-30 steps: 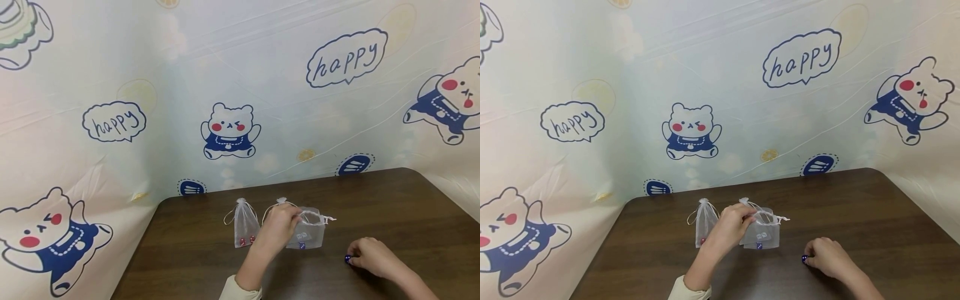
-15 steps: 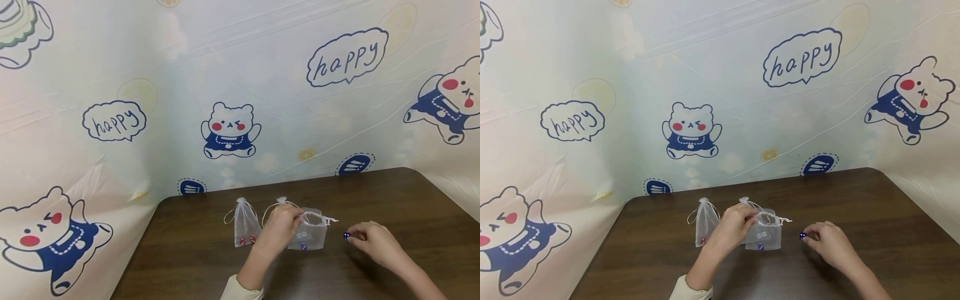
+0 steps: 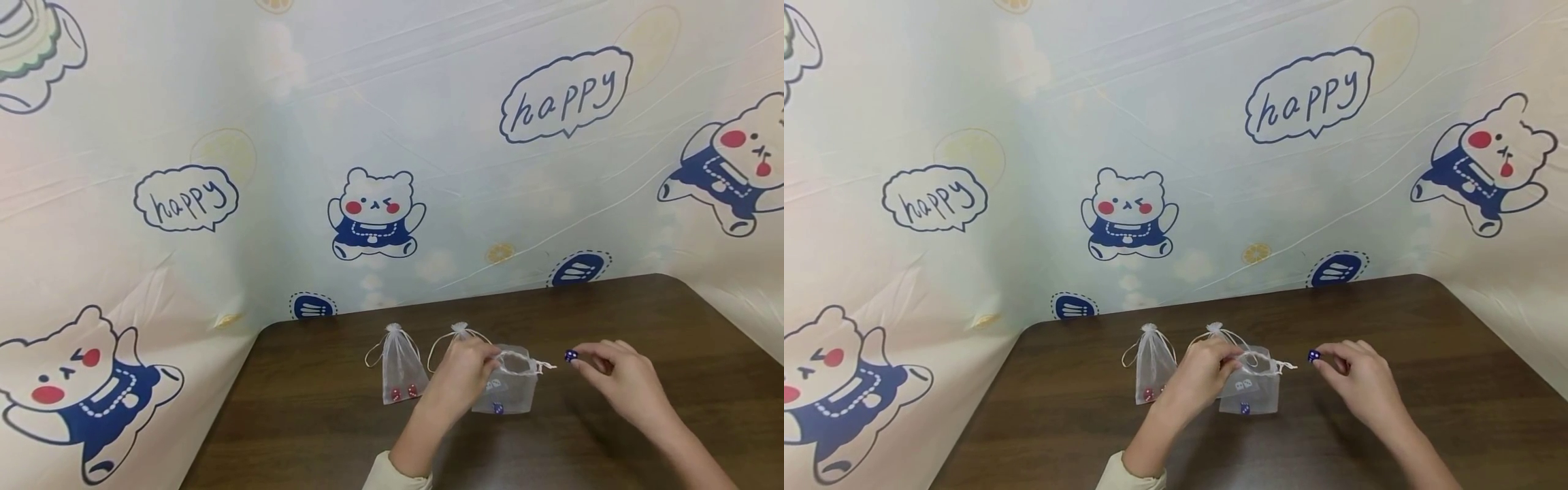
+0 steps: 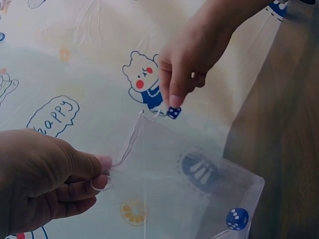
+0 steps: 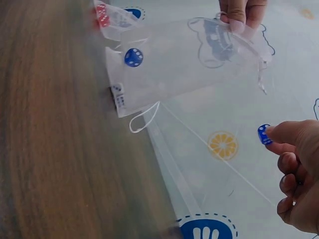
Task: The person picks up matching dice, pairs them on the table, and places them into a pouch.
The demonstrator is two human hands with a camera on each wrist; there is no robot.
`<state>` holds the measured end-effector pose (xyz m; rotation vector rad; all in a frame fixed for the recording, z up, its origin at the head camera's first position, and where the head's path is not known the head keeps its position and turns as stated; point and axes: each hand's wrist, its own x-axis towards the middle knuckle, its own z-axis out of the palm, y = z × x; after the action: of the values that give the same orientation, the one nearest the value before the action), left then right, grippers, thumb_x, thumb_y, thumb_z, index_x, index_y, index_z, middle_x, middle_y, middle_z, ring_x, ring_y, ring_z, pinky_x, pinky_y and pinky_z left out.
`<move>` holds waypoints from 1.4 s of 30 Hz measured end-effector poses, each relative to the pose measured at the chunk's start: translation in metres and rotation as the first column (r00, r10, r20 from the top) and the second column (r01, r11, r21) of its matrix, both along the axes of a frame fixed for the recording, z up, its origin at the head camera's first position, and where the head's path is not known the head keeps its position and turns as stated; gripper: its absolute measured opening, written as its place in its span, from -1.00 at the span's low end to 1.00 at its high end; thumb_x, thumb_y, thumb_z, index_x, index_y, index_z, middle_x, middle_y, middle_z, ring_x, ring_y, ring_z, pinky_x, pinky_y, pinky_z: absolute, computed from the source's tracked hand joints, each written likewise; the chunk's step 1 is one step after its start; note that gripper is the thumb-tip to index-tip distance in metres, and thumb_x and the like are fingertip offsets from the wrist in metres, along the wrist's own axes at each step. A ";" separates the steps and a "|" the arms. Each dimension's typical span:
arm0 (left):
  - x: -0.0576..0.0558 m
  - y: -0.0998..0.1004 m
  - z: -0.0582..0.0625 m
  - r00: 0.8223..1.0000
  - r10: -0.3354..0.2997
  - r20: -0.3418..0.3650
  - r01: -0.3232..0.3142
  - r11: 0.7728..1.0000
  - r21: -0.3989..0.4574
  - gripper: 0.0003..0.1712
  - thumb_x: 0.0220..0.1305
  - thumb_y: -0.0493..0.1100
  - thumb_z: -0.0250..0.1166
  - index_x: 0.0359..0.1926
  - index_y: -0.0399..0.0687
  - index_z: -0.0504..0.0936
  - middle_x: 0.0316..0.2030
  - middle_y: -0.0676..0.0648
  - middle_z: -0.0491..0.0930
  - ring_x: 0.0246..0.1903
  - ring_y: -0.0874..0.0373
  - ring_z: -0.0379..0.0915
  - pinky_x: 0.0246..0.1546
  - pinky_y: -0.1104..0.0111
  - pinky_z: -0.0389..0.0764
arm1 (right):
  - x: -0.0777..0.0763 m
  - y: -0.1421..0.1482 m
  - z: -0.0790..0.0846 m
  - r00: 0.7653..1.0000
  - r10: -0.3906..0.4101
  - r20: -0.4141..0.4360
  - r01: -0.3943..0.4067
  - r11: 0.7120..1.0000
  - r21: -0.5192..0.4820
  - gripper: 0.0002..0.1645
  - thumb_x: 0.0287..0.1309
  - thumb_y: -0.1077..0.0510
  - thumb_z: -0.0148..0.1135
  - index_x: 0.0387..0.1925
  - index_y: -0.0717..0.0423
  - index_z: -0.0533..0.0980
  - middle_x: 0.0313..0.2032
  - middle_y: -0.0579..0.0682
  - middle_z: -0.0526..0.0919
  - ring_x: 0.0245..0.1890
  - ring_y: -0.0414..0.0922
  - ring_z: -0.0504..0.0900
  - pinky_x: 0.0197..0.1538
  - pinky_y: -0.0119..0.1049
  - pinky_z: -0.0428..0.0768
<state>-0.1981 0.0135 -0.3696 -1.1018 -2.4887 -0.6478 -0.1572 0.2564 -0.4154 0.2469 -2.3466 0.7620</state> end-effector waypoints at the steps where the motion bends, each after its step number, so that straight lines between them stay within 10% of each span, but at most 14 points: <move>1: 0.000 0.000 0.000 1.000 0.000 -0.007 0.000 1.000 -0.002 -0.83 0.06 -0.25 0.36 -0.28 -0.20 0.70 -0.38 -0.01 0.64 -0.36 0.27 0.54 -0.26 0.60 0.48 | 0.000 0.000 0.001 1.000 -0.005 -0.011 0.005 1.000 -0.011 -0.77 -0.24 0.32 0.46 -0.44 0.04 0.62 -0.65 -0.32 0.21 -0.56 -0.35 0.16 -0.57 -0.47 0.11; 20: 0.003 0.008 -0.004 0.999 -0.029 -0.030 0.028 0.999 -0.028 -0.85 0.02 -0.24 0.39 -0.31 -0.14 0.71 -0.49 0.07 0.59 -0.48 0.38 0.46 -0.41 0.67 0.42 | 0.004 -0.022 0.027 0.994 0.047 -0.104 -0.066 0.979 -0.194 -0.76 -0.21 0.38 0.44 -0.41 0.11 0.63 -0.63 -0.25 0.27 -0.53 -0.35 0.20 -0.54 -0.46 0.16; 42: 0.006 0.010 -0.006 0.999 -0.029 -0.014 0.029 0.999 -0.017 -0.85 0.03 -0.25 0.39 -0.30 -0.15 0.71 -0.49 0.07 0.58 -0.52 0.41 0.41 -0.47 0.73 0.36 | 0.002 -0.050 0.026 0.975 0.189 -0.121 -0.201 0.975 -0.095 -0.60 -0.36 0.45 0.46 -0.39 0.03 0.62 -0.59 -0.29 0.28 -0.48 -0.35 0.22 -0.54 -0.53 0.23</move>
<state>-0.1916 0.0237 -0.3756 -1.1471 -2.4745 -0.6255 -0.1554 0.2062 -0.3898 0.4668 -2.1906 0.9410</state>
